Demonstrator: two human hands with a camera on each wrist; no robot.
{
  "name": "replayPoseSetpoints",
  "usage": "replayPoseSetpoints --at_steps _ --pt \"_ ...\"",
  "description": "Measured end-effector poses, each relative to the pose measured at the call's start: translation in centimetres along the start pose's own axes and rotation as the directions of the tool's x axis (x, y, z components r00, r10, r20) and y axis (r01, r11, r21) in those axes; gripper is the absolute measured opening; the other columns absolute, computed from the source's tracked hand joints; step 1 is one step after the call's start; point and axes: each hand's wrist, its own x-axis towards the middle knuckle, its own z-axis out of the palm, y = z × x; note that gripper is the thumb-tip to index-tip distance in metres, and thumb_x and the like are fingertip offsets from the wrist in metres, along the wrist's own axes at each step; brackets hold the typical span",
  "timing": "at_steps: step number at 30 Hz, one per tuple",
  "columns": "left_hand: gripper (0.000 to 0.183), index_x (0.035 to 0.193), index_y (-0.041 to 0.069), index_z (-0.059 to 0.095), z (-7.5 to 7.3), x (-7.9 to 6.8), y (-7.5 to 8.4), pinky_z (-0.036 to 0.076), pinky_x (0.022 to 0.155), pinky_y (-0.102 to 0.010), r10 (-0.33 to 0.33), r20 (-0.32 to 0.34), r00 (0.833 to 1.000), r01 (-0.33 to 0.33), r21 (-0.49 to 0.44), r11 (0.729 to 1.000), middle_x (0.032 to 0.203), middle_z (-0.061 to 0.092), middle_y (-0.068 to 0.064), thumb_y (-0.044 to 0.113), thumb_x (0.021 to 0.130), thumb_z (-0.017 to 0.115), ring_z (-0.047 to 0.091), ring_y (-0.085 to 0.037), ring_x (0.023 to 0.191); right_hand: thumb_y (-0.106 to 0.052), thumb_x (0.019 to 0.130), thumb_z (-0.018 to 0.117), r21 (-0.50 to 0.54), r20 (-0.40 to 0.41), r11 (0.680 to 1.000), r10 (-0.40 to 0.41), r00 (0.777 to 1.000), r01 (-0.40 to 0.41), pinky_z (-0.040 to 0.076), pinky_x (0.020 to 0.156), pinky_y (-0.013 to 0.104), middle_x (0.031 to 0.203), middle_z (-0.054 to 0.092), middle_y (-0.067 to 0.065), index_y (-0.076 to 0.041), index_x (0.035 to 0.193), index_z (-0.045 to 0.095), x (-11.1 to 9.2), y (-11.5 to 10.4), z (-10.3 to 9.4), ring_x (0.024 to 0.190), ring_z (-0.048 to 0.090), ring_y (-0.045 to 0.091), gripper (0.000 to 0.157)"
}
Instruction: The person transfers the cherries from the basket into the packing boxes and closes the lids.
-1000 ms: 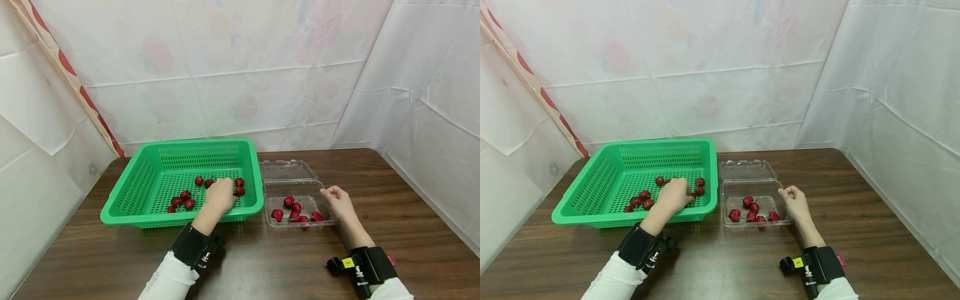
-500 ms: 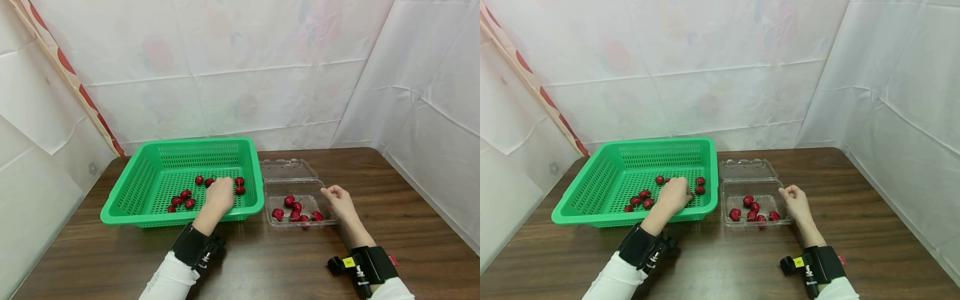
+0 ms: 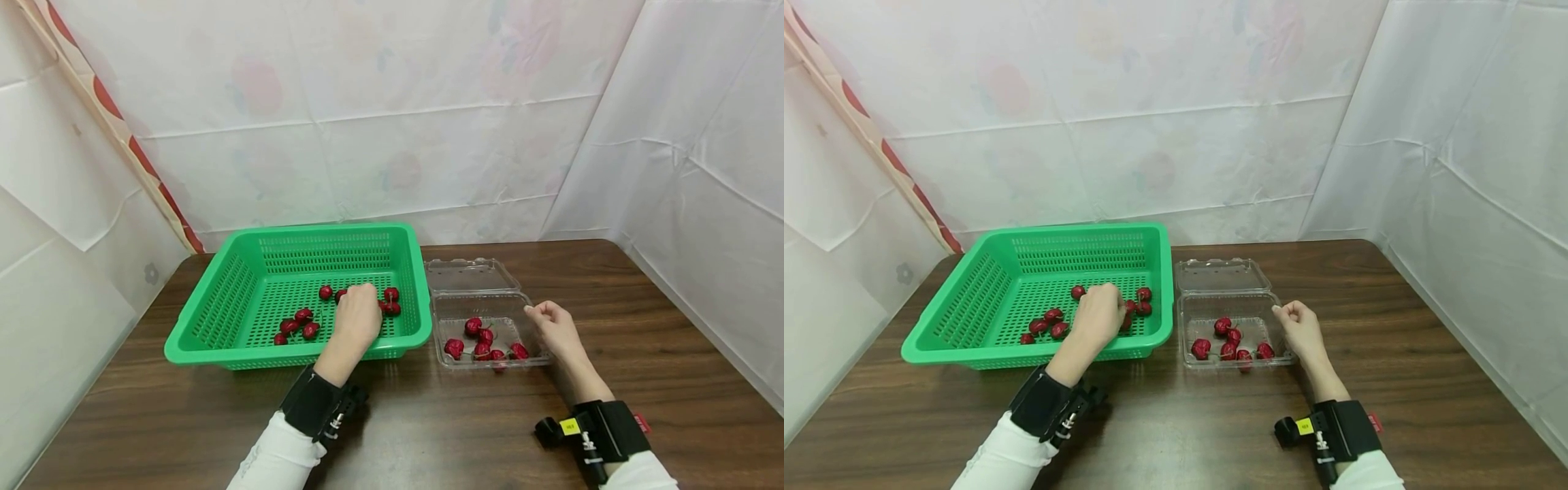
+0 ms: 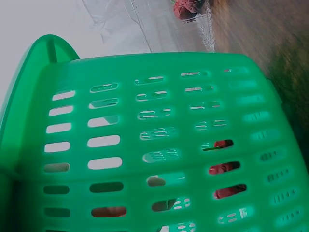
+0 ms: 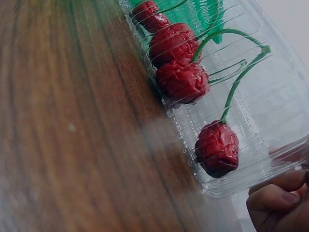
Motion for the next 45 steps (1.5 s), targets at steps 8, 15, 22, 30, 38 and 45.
replayPoseSetpoints --at_steps 8,15,22,30,38,45 --pt "0.037 0.049 0.009 0.043 -0.1 -0.1 0.1 0.036 0.042 -0.027 0.003 -0.131 0.991 -0.01 -0.052 0.999 0.05 0.04 -0.001 0.002 0.083 0.058 0.045 -0.017 0.046 -0.023 0.092 0.049 0.016 -0.001 1.0 -0.001 1.0 0.001 0.028 0.037 0.021 0.049 0.03 -0.007 -0.003 0.081 0.039 0.1 0.1 0.0 0.04 0.028 0.004 0.025" --pt "0.011 0.073 0.0 0.067 0.0 -0.4 0.0 0.048 0.054 -0.033 0.042 -0.225 0.973 -0.066 -0.099 0.993 0.071 0.064 -0.013 0.001 0.082 0.06 0.059 -0.026 0.062 -0.022 0.092 0.048 0.02 0.002 1.0 -0.008 1.0 0.008 0.028 0.037 0.021 0.049 0.029 -0.007 -0.003 0.08 0.039 0.0 0.1 0.0 0.039 0.028 0.004 0.024" --pt "0.007 0.078 -0.001 0.067 0.1 -0.6 -0.1 0.047 0.052 -0.031 0.107 -0.327 0.939 -0.154 -0.121 0.981 0.07 0.063 -0.012 0.003 0.081 0.062 0.057 -0.023 0.058 -0.024 0.091 0.05 0.004 -0.013 1.0 -0.006 1.0 0.006 0.029 0.038 0.021 0.051 0.03 -0.007 -0.004 0.08 0.04 0.1 0.1 0.1 0.04 0.028 0.004 0.025" --pt "0.006 0.08 0.0 0.067 0.0 -0.9 0.0 0.046 0.052 -0.03 0.178 -0.446 0.877 -0.265 -0.141 0.954 0.072 0.063 -0.01 0.004 0.081 0.063 0.057 -0.02 0.056 -0.024 0.091 0.05 -0.03 -0.027 0.999 -0.013 1.0 0.012 0.031 0.038 0.022 0.052 0.03 -0.007 -0.004 0.08 0.041 0.1 0.2 0.1 0.041 0.03 0.005 0.025" --pt "0.007 0.085 -0.002 0.067 0.2 -1.3 0.5 0.048 0.054 -0.029 0.24 -0.539 0.807 -0.38 -0.162 0.911 0.079 0.065 -0.012 0.002 0.08 0.063 0.06 -0.019 0.062 -0.024 0.09 0.051 -0.045 -0.033 0.999 -0.025 0.999 0.024 0.031 0.038 0.022 0.051 0.032 -0.008 -0.003 0.081 0.042 0.1 0.2 0.1 0.041 0.03 0.005 0.025" --pt "0.005 0.083 -0.001 0.066 0.5 -1.8 1.7 0.049 0.055 -0.026 0.307 -0.585 0.751 -0.479 -0.161 0.863 0.077 0.064 -0.01 0.001 0.079 0.064 0.061 -0.018 0.064 -0.024 0.091 0.05 -0.03 -0.022 0.999 -0.018 1.0 0.018 0.031 0.038 0.022 0.051 0.032 -0.008 -0.003 0.082 0.041 0.0 0.1 0.0 0.04 0.03 0.004 0.025"
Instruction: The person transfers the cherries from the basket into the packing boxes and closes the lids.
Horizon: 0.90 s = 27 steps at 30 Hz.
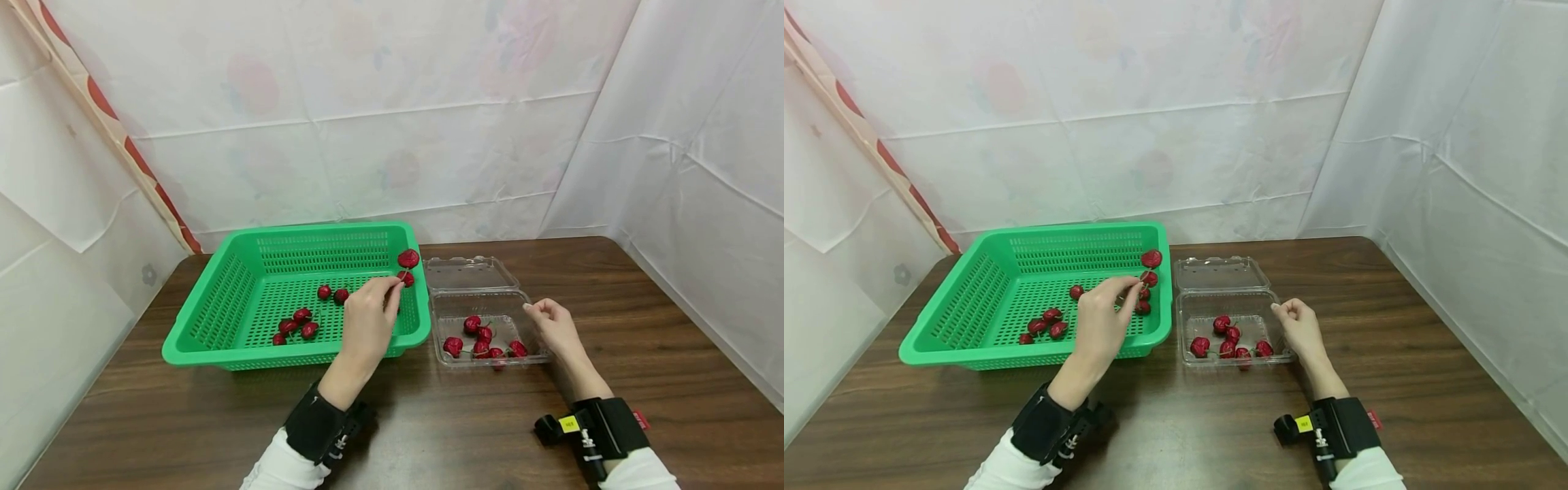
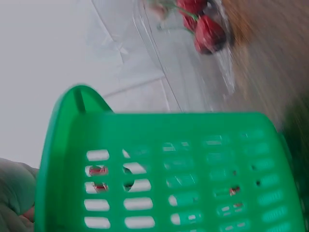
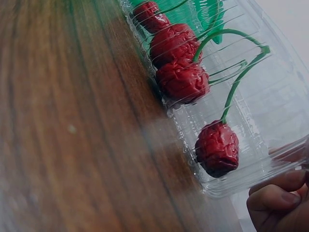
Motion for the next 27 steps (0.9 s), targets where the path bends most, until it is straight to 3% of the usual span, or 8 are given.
replayPoseSetpoints --at_steps 12,27 --pt "0.005 0.081 -0.001 0.066 1.0 -0.1 3.1 0.048 0.055 -0.022 0.099 -0.023 0.995 -0.1 -0.048 0.994 0.073 0.063 -0.009 -0.001 0.076 0.067 0.061 -0.016 0.063 -0.022 0.09 0.051 0.016 -0.009 1.0 -0.003 1.0 0.003 0.03 0.038 0.021 0.051 0.03 -0.007 -0.004 0.079 0.041 0.0 0.1 0.1 0.041 0.03 0.004 0.024" --pt "0.004 0.083 0.004 0.066 3.7 -1.0 5.9 0.048 0.06 -0.019 0.125 0.108 0.986 -0.119 -0.059 0.991 0.076 0.063 -0.005 0.004 0.079 0.065 0.061 -0.012 0.066 -0.022 0.091 0.05 0.029 -0.008 1.0 0.013 1.0 -0.012 0.029 0.037 0.021 0.051 0.032 -0.007 -0.004 0.08 0.041 -0.1 -0.3 0.2 0.04 0.029 0.004 0.023"
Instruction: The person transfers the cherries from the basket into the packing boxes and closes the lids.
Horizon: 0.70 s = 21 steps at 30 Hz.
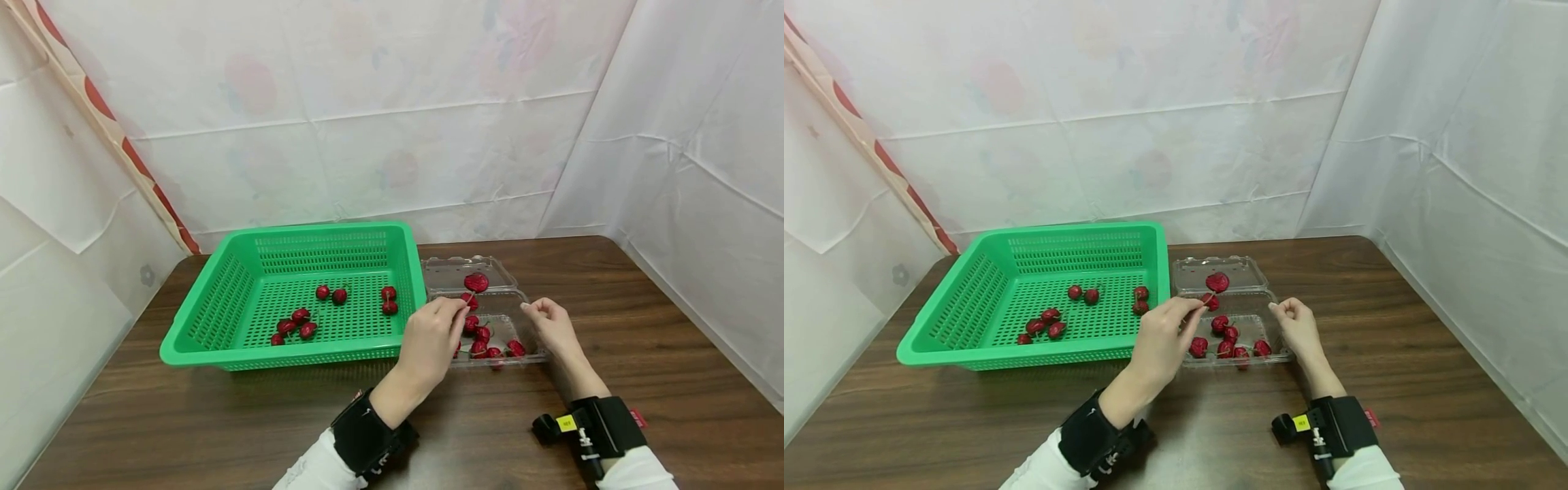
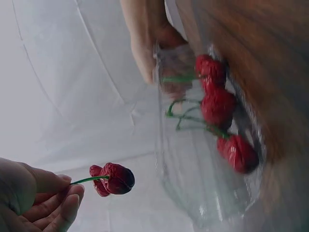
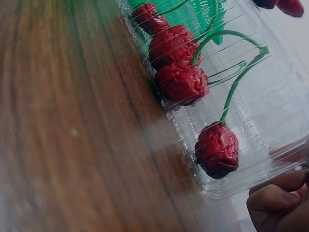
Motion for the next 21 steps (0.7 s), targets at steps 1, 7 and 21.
replayPoseSetpoints --at_steps 1,7,21 --pt "0.004 0.083 0.005 0.066 0.2 0.0 0.1 0.048 0.06 -0.019 -0.001 0.012 1.0 0.001 0.0 1.0 0.076 0.063 -0.004 0.005 0.08 0.065 0.06 -0.012 0.067 -0.022 0.091 0.05 -0.001 -0.003 1.0 0.0 1.0 0.0 0.029 0.037 0.021 0.051 0.032 -0.007 -0.004 0.08 0.041 0.0 0.0 0.0 0.04 0.029 0.004 0.023" --pt "0.004 0.084 0.004 0.066 1.5 -0.1 0.7 0.047 0.06 -0.018 0.008 0.061 0.998 -0.008 -0.007 1.0 0.077 0.063 -0.004 0.006 0.08 0.065 0.061 -0.011 0.067 -0.023 0.091 0.051 -0.023 -0.008 1.0 -0.018 1.0 0.018 0.03 0.037 0.022 0.051 0.032 -0.007 -0.003 0.08 0.042 0.1 0.1 0.0 0.041 0.03 0.004 0.024" --pt "0.005 0.082 0.005 0.066 4.0 -0.6 1.7 0.045 0.06 -0.012 0.019 0.182 0.983 -0.021 0.009 1.0 0.075 0.063 -0.001 0.01 0.082 0.063 0.061 -0.007 0.066 -0.022 0.091 0.05 -0.012 0.002 1.0 -0.018 1.0 0.018 0.028 0.036 0.021 0.049 0.03 -0.008 -0.002 0.081 0.041 0.2 0.3 -0.1 0.038 0.028 0.004 0.024"
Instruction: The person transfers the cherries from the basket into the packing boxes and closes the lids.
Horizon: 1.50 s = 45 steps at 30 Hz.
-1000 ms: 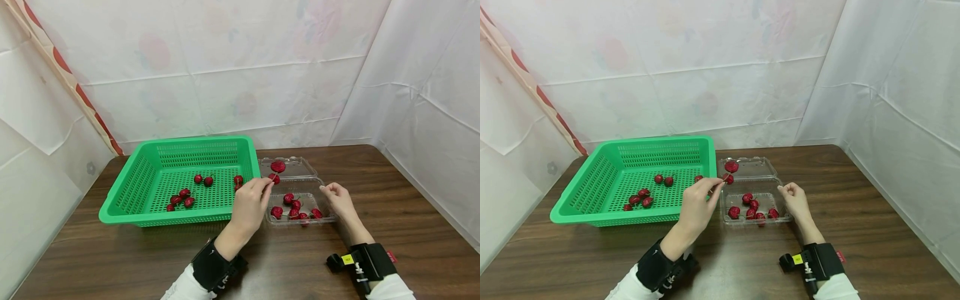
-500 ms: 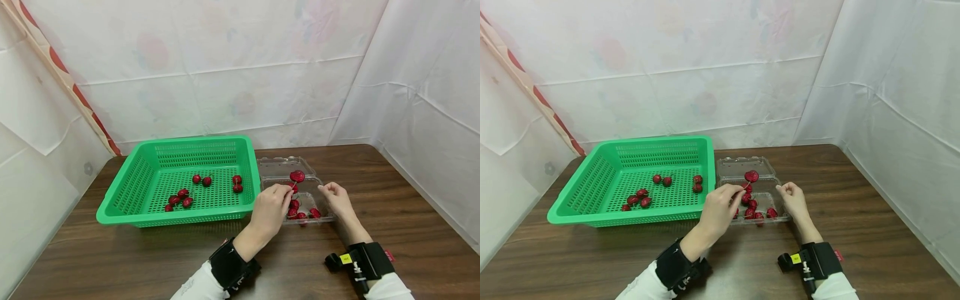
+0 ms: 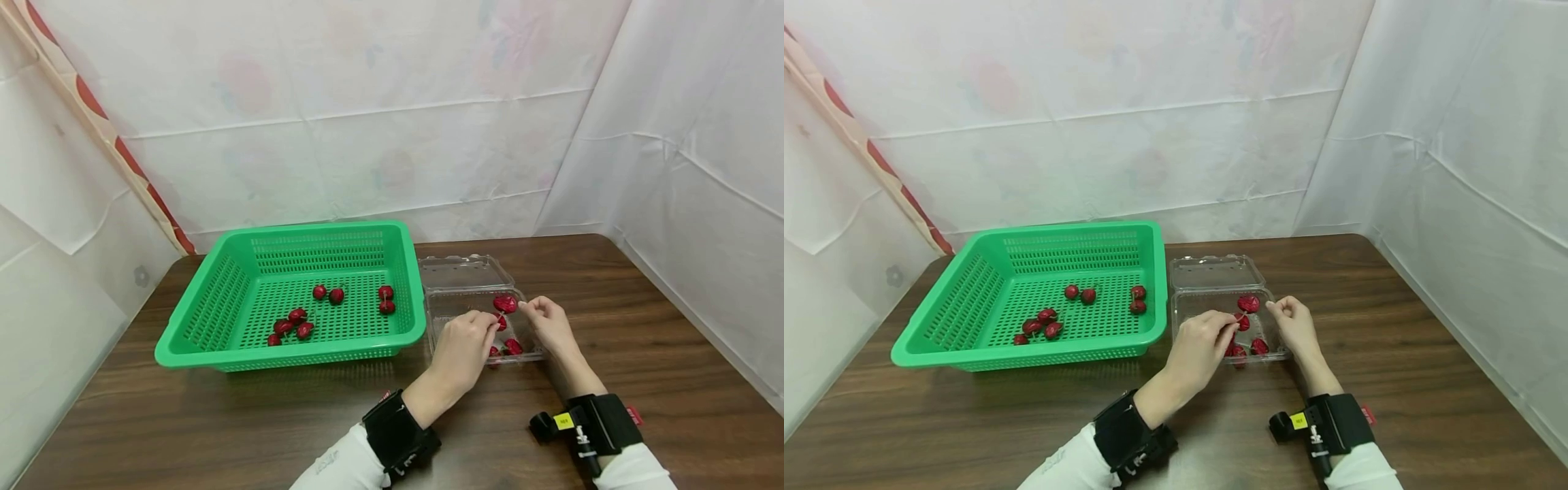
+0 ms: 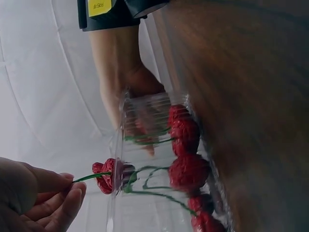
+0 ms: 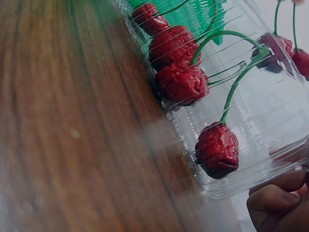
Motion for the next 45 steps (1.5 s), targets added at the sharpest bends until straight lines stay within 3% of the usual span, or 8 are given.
replayPoseSetpoints --at_steps 5,12,25,35,45 --pt "0.005 0.082 0.005 0.066 0.5 0.0 0.3 0.043 0.057 -0.009 -0.016 0.053 0.998 0.015 0.004 1.0 0.075 0.063 -0.001 0.009 0.083 0.062 0.06 -0.006 0.065 -0.022 0.091 0.05 0.005 -0.002 1.0 0.007 1.0 -0.007 0.028 0.037 0.021 0.05 0.031 -0.007 -0.003 0.081 0.041 0.0 0.0 0.1 0.039 0.029 0.004 0.024" --pt "0.006 0.078 0.007 0.066 1.0 0.1 0.2 0.042 0.052 -0.011 -0.048 0.132 0.99 0.043 0.04 0.998 0.07 0.061 0.001 0.009 0.083 0.063 0.057 -0.006 0.06 -0.026 0.091 0.05 -0.07 -0.006 0.998 0.001 1.0 -0.002 0.03 0.038 0.023 0.052 0.032 -0.006 -0.002 0.082 0.042 0.1 0.1 0.1 0.041 0.029 0.006 0.027" --pt "0.026 0.058 0.011 0.055 1.5 0.5 0.3 0.032 0.036 -0.017 -0.141 0.255 0.957 0.101 0.161 0.982 0.054 0.053 0.002 0.006 0.082 0.059 0.053 -0.01 0.047 -0.023 0.091 0.05 -0.028 -0.013 1.0 -0.006 1.0 0.006 0.029 0.038 0.022 0.05 0.03 -0.007 -0.003 0.079 0.04 0.1 0.2 0.2 0.04 0.029 0.004 0.025" --pt "0.02 0.062 0.012 0.059 1.6 0.8 0.5 0.043 0.045 -0.018 -0.18 0.327 0.928 0.108 0.226 0.968 0.059 0.056 0.002 -0.001 0.077 0.062 0.058 -0.011 0.056 -0.023 0.091 0.05 -0.022 -0.008 1.0 -0.011 1.0 0.01 0.029 0.038 0.022 0.051 0.031 -0.007 -0.002 0.079 0.04 0.0 0.0 0.2 0.04 0.029 0.004 0.025" --pt "0.019 0.063 0.012 0.064 2.1 1.6 0.6 0.046 0.048 -0.019 -0.205 0.373 0.905 0.101 0.28 0.955 0.064 0.06 0.001 0.003 0.08 0.062 0.058 -0.01 0.058 -0.02 0.091 0.049 -0.087 -0.017 0.995 -0.045 0.999 0.043 0.03 0.04 0.022 0.051 0.032 -0.005 -0.001 0.08 0.041 0.0 -0.1 0.0 0.042 0.03 0.005 0.023"
